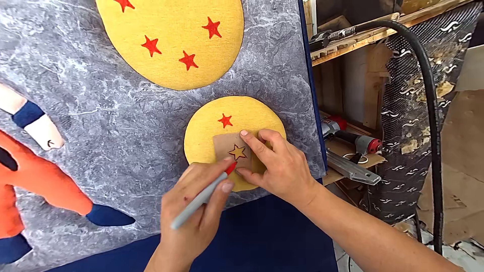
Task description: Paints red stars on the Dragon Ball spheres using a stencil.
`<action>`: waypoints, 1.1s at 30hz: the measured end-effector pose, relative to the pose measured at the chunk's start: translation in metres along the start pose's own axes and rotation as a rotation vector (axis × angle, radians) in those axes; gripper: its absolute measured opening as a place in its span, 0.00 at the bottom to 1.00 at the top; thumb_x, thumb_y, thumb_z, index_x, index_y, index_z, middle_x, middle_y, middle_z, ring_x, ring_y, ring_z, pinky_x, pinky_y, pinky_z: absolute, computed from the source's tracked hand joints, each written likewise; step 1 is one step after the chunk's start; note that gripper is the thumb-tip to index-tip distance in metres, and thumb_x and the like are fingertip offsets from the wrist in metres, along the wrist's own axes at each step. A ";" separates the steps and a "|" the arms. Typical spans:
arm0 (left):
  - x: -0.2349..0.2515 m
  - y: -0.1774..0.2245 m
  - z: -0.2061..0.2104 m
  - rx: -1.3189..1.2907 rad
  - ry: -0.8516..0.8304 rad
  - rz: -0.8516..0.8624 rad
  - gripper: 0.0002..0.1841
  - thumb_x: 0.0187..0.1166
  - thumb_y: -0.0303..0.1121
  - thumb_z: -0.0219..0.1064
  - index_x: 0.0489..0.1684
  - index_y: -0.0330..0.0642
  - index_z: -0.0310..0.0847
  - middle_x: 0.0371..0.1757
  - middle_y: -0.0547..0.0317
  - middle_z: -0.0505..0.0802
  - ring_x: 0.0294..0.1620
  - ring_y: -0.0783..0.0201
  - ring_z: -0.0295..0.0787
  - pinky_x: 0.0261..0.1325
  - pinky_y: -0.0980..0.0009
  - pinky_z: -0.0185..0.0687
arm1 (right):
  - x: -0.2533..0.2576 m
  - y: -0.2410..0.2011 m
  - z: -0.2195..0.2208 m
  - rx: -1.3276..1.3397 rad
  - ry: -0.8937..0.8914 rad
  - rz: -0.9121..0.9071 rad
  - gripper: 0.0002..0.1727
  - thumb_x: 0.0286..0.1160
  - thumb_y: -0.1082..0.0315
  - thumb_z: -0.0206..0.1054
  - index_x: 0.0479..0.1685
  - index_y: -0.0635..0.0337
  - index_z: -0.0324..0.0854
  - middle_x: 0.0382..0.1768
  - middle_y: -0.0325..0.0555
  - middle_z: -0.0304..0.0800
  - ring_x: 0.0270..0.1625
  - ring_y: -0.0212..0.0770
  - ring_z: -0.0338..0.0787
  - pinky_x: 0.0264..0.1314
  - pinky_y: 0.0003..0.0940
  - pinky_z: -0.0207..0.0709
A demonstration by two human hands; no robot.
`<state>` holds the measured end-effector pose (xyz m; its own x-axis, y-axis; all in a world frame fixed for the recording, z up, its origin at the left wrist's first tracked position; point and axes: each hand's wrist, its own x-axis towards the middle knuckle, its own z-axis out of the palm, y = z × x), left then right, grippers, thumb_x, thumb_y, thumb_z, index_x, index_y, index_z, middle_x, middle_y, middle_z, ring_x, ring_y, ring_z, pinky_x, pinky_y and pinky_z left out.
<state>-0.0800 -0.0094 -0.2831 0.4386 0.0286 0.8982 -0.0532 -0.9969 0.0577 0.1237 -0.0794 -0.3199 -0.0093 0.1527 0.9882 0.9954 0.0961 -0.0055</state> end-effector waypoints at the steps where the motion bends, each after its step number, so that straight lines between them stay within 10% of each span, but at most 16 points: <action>1: 0.003 0.002 0.005 0.013 -0.008 -0.002 0.15 0.87 0.43 0.63 0.59 0.48 0.91 0.47 0.67 0.95 0.45 0.71 0.90 0.47 0.72 0.88 | 0.000 0.000 0.000 0.001 0.000 0.001 0.38 0.64 0.39 0.77 0.76 0.46 0.83 0.55 0.47 0.86 0.45 0.42 0.88 0.35 0.33 0.82; 33: 0.016 -0.007 0.020 0.318 0.008 0.212 0.10 0.84 0.35 0.67 0.51 0.39 0.88 0.48 0.53 0.93 0.53 0.61 0.91 0.55 0.65 0.87 | 0.001 -0.003 -0.002 0.033 -0.049 0.016 0.37 0.67 0.41 0.76 0.78 0.45 0.82 0.57 0.46 0.86 0.44 0.41 0.87 0.36 0.33 0.82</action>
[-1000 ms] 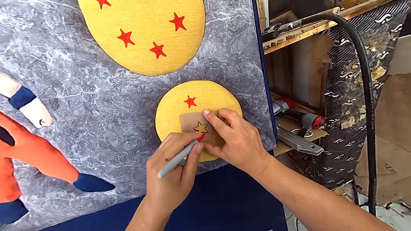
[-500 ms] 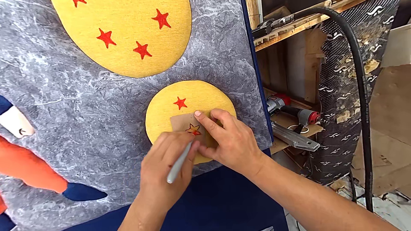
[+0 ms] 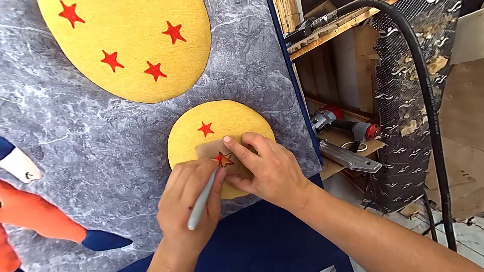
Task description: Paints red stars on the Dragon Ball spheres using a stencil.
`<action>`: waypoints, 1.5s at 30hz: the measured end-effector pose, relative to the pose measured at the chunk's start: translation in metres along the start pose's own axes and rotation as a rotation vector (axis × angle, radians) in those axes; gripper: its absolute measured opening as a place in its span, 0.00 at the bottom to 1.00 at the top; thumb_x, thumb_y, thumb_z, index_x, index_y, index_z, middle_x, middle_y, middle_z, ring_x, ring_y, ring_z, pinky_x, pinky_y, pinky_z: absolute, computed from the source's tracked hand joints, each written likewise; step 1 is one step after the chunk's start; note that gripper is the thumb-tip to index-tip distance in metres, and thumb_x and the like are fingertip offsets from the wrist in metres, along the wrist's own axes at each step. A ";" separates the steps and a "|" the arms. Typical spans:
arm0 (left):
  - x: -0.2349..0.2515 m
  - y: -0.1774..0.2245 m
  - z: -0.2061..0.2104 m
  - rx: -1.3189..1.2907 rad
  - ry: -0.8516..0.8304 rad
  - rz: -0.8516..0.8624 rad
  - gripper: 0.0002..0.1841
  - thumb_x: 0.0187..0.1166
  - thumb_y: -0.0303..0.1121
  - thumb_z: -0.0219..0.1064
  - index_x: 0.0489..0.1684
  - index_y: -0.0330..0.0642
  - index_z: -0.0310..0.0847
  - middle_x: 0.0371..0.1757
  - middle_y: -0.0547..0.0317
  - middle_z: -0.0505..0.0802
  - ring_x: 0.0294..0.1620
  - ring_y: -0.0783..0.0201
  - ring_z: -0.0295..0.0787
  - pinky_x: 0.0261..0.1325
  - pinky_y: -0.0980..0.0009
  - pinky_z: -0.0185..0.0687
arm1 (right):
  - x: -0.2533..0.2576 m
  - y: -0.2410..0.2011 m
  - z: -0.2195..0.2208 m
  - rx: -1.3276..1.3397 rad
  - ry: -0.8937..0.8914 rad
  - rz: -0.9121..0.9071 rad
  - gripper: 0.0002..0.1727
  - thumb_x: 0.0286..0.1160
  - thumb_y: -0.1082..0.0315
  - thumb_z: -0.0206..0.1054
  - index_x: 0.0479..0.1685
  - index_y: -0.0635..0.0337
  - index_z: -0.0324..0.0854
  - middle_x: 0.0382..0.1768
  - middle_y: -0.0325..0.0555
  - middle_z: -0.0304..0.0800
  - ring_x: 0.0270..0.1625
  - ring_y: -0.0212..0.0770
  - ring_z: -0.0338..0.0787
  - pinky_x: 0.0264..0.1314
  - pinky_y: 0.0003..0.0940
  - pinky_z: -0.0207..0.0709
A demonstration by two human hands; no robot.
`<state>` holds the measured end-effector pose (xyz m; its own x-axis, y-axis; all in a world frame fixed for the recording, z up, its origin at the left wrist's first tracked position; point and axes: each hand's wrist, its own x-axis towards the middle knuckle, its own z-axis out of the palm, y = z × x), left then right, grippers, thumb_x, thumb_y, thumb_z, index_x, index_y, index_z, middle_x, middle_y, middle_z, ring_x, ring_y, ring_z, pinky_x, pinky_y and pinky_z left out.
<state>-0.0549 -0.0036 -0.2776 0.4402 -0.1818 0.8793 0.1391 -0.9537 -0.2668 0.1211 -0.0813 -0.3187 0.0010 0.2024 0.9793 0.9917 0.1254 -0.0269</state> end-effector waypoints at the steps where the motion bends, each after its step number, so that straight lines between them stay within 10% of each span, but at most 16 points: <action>1: -0.001 0.001 0.002 0.009 0.001 0.012 0.10 0.84 0.35 0.67 0.51 0.39 0.87 0.47 0.52 0.93 0.52 0.60 0.90 0.54 0.65 0.87 | 0.000 0.000 0.000 0.002 -0.003 0.004 0.37 0.68 0.41 0.76 0.78 0.45 0.82 0.58 0.46 0.86 0.43 0.41 0.86 0.37 0.34 0.81; 45: -0.003 0.013 0.002 -0.036 -0.017 -0.133 0.10 0.83 0.36 0.69 0.45 0.37 0.90 0.40 0.57 0.93 0.43 0.69 0.90 0.47 0.72 0.87 | 0.000 0.001 -0.002 0.052 -0.009 0.012 0.36 0.68 0.44 0.76 0.78 0.46 0.82 0.59 0.47 0.85 0.42 0.43 0.86 0.36 0.35 0.80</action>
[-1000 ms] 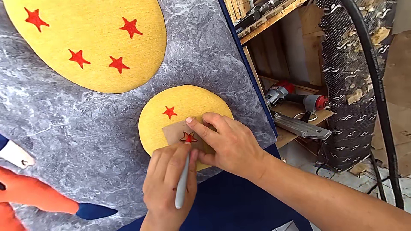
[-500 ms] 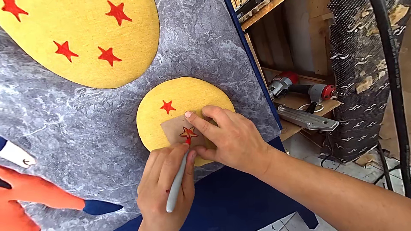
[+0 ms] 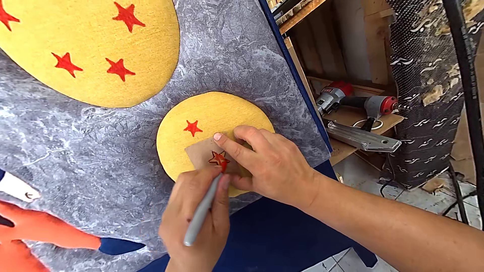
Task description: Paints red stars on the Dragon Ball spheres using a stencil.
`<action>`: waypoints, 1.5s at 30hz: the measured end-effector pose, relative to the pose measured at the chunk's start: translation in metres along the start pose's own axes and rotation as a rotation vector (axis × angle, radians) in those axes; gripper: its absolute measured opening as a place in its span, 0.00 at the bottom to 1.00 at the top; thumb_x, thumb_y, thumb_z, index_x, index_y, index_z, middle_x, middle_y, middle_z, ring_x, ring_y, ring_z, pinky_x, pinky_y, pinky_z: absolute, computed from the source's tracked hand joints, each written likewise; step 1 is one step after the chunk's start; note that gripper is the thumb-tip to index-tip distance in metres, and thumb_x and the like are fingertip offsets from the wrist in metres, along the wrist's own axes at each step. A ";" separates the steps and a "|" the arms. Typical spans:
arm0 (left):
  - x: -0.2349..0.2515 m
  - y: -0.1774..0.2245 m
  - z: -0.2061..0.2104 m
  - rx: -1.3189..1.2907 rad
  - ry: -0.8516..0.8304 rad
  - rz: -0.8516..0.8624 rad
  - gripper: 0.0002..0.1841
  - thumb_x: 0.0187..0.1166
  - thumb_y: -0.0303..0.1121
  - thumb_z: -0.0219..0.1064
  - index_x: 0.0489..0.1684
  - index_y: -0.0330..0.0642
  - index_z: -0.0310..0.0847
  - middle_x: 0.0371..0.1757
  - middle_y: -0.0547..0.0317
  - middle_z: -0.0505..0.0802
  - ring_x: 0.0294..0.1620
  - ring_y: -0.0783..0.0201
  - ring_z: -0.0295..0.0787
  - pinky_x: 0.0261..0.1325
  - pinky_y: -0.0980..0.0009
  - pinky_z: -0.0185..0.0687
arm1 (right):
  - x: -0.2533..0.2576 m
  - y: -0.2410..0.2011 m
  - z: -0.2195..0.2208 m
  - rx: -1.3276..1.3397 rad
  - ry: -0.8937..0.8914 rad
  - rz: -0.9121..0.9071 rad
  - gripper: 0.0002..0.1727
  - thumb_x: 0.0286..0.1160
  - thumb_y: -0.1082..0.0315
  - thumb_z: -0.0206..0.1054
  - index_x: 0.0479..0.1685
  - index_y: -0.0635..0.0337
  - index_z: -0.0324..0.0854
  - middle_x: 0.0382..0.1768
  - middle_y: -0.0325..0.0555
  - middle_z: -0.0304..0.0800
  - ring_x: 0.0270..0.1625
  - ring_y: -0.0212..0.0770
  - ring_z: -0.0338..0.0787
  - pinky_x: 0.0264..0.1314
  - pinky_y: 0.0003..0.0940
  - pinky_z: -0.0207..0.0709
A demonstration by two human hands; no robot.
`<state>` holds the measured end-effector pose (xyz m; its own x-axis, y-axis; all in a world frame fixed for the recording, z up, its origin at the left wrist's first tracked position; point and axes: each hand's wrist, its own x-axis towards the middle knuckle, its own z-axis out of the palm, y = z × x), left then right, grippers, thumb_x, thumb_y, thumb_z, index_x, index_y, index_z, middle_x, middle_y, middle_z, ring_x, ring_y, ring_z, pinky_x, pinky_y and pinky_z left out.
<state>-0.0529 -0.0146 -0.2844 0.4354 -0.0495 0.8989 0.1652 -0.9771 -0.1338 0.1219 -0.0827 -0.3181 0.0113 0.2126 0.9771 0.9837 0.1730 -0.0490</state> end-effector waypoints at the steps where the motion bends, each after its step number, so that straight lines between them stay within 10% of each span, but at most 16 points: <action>1: -0.001 0.001 0.001 0.002 -0.003 0.009 0.10 0.83 0.36 0.68 0.45 0.38 0.90 0.41 0.56 0.94 0.44 0.68 0.90 0.47 0.72 0.87 | 0.000 0.000 0.000 0.004 0.005 -0.004 0.36 0.68 0.44 0.76 0.78 0.46 0.82 0.59 0.47 0.86 0.42 0.43 0.86 0.36 0.35 0.80; 45: 0.002 -0.003 0.008 -0.077 0.075 -0.009 0.09 0.83 0.34 0.69 0.48 0.37 0.90 0.44 0.59 0.94 0.46 0.70 0.91 0.50 0.73 0.88 | -0.001 -0.001 0.000 0.016 -0.011 0.002 0.35 0.70 0.46 0.75 0.79 0.46 0.81 0.60 0.47 0.85 0.42 0.43 0.85 0.36 0.35 0.80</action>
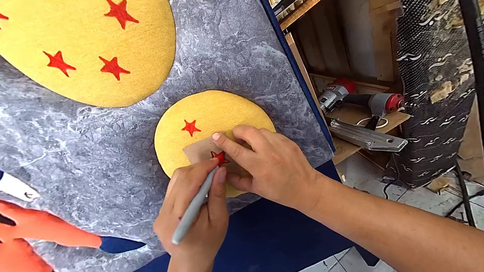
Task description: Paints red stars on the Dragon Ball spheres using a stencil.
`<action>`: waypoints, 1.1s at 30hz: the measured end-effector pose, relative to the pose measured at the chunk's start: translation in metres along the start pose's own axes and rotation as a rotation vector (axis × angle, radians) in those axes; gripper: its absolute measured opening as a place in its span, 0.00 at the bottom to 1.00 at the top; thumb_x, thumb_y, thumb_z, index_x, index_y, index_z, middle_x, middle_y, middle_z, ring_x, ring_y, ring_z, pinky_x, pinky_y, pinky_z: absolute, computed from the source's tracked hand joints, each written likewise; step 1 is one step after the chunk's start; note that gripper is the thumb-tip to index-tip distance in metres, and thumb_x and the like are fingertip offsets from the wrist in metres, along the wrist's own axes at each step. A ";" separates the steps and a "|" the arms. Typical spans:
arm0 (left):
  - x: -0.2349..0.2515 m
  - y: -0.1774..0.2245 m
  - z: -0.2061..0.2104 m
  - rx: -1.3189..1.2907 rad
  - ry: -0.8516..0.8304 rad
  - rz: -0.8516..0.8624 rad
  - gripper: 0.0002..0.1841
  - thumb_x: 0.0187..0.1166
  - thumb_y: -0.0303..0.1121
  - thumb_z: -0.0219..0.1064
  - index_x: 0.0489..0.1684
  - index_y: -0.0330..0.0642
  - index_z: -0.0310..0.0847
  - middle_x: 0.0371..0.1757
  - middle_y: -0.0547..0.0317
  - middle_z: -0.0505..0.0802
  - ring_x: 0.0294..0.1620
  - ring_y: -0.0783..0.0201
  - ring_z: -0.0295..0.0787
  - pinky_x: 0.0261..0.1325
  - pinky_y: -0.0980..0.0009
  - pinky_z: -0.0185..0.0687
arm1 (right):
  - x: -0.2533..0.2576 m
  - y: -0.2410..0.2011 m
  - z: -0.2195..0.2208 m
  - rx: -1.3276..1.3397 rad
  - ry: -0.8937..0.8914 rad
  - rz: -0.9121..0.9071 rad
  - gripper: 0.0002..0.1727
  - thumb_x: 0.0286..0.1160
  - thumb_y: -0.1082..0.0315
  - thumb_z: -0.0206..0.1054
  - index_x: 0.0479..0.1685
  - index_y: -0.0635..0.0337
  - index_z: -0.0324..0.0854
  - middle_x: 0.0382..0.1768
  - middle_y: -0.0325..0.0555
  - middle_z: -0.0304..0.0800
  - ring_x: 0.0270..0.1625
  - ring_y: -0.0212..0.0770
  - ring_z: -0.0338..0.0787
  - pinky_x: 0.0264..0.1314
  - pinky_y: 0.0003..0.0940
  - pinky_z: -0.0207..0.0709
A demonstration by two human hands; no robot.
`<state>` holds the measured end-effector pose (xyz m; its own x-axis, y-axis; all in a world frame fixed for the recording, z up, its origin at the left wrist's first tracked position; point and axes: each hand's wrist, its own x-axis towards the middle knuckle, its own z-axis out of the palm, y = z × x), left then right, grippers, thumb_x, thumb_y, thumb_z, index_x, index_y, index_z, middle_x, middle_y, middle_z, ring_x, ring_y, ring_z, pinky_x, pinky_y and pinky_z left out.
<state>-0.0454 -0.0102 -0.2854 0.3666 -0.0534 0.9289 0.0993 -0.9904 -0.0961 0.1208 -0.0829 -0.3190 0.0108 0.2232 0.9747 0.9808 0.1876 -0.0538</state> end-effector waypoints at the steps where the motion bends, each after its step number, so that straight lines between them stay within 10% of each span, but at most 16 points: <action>1: 0.000 -0.001 -0.002 0.004 -0.003 -0.005 0.09 0.82 0.34 0.69 0.48 0.37 0.90 0.44 0.59 0.94 0.45 0.70 0.91 0.49 0.74 0.88 | 0.000 -0.001 0.000 -0.003 -0.001 0.004 0.35 0.69 0.46 0.76 0.79 0.46 0.81 0.60 0.47 0.85 0.42 0.43 0.85 0.36 0.35 0.80; 33: -0.005 0.002 -0.016 0.133 -0.105 0.024 0.11 0.83 0.35 0.67 0.45 0.36 0.90 0.39 0.56 0.93 0.41 0.70 0.89 0.45 0.74 0.84 | 0.000 -0.001 -0.001 0.000 -0.004 0.011 0.34 0.70 0.46 0.76 0.78 0.46 0.82 0.60 0.48 0.85 0.42 0.43 0.85 0.36 0.35 0.79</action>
<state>-0.0620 -0.0137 -0.2842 0.4640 -0.0566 0.8840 0.2086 -0.9629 -0.1711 0.1197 -0.0844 -0.3189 0.0210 0.2292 0.9732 0.9805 0.1854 -0.0648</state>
